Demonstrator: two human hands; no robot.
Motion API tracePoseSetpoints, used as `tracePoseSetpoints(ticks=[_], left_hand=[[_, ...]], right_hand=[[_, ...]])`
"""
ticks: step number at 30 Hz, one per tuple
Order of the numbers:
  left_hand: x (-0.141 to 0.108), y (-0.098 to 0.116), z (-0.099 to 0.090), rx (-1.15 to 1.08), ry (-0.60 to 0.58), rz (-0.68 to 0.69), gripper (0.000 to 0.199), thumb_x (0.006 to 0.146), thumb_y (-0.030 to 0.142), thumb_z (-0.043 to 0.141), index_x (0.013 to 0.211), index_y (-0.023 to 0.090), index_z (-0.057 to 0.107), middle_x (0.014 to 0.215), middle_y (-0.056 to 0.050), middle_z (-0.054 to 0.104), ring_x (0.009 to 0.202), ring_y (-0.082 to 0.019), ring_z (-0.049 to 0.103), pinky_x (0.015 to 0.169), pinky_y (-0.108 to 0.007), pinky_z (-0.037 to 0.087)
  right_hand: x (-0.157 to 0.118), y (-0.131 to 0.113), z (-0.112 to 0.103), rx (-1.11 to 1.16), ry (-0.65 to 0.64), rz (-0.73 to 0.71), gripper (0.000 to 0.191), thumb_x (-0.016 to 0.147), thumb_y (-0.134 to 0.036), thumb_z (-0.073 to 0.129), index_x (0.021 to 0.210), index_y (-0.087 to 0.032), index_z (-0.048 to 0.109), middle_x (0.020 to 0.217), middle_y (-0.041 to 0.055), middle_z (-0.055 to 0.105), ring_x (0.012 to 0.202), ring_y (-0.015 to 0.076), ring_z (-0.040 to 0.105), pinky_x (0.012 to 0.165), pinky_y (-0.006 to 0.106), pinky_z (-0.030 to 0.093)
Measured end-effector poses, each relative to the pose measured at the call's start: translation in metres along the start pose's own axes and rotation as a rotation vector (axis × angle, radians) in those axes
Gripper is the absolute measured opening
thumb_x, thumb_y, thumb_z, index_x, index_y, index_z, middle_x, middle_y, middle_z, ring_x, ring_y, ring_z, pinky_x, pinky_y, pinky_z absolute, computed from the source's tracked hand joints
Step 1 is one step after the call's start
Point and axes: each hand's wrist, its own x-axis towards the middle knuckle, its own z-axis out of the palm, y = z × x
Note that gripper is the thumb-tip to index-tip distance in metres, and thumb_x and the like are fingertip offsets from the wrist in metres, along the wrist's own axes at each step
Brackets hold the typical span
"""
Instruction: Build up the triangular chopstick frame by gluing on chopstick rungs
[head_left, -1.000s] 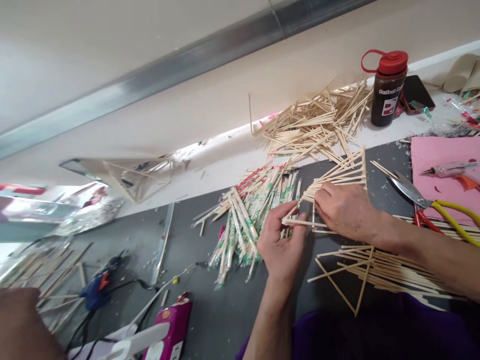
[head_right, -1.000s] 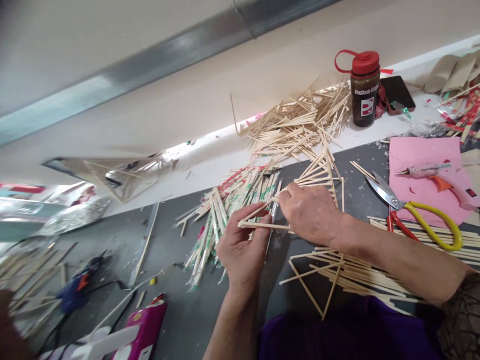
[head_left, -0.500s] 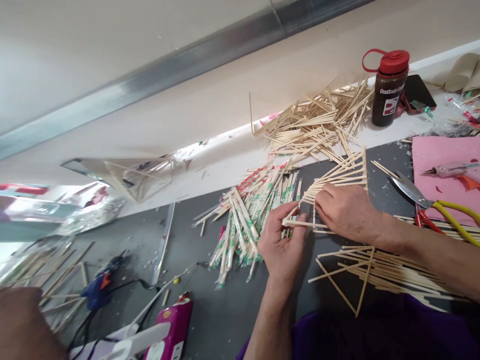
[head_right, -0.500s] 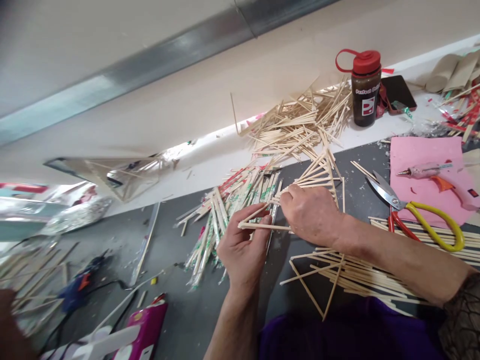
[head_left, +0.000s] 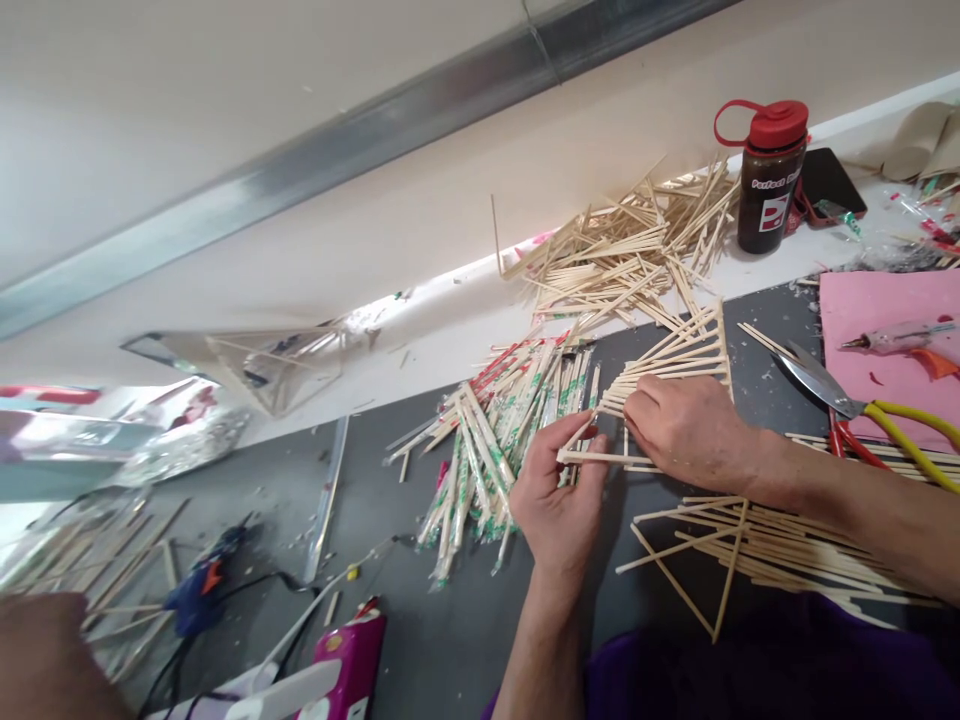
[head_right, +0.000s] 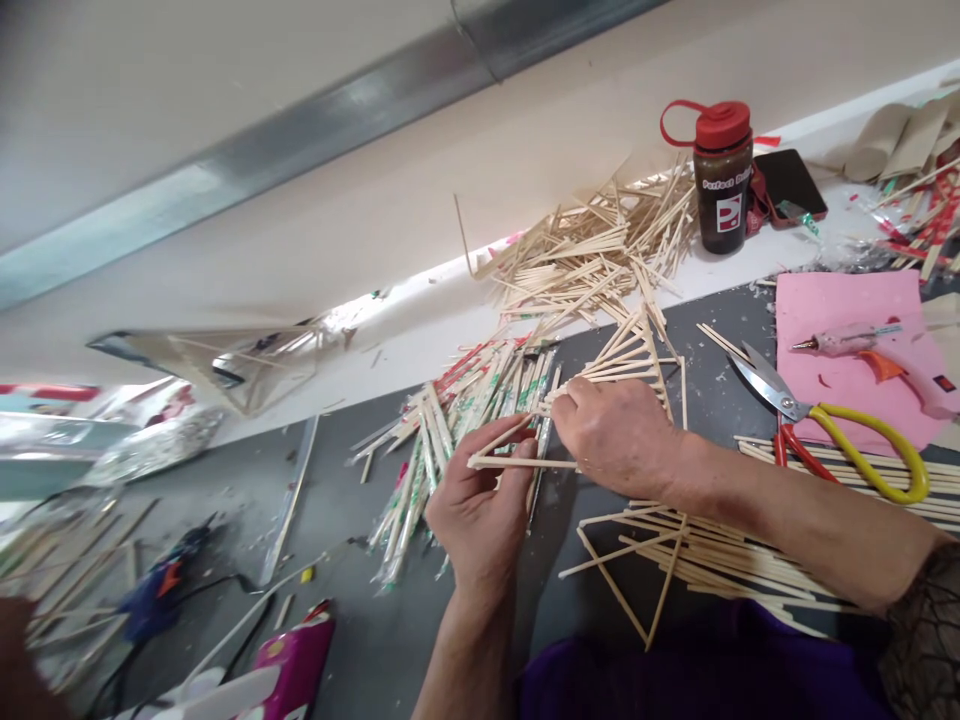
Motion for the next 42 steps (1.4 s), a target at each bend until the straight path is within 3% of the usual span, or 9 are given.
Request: tracePoseSetpoints(ticks=[42], left_hand=[[-0.0009, 0.003, -0.0004, 0.022, 0.022, -0.048, 0.022, 0.08, 0.031, 0.066, 0.099, 0.022, 0.071, 0.097, -0.006, 0.071, 0.088, -0.019, 0.068, 0.078, -0.031, 0.054]], right_hand=[[-0.0001, 0.0001, 0.0035, 0.019, -0.022, -0.007, 0.017, 0.088, -0.014, 0.045, 0.079, -0.013, 0.059, 0.078, 0.0085, 0.061, 0.064, 0.0157, 0.052, 0.052, 0.03, 0.024]])
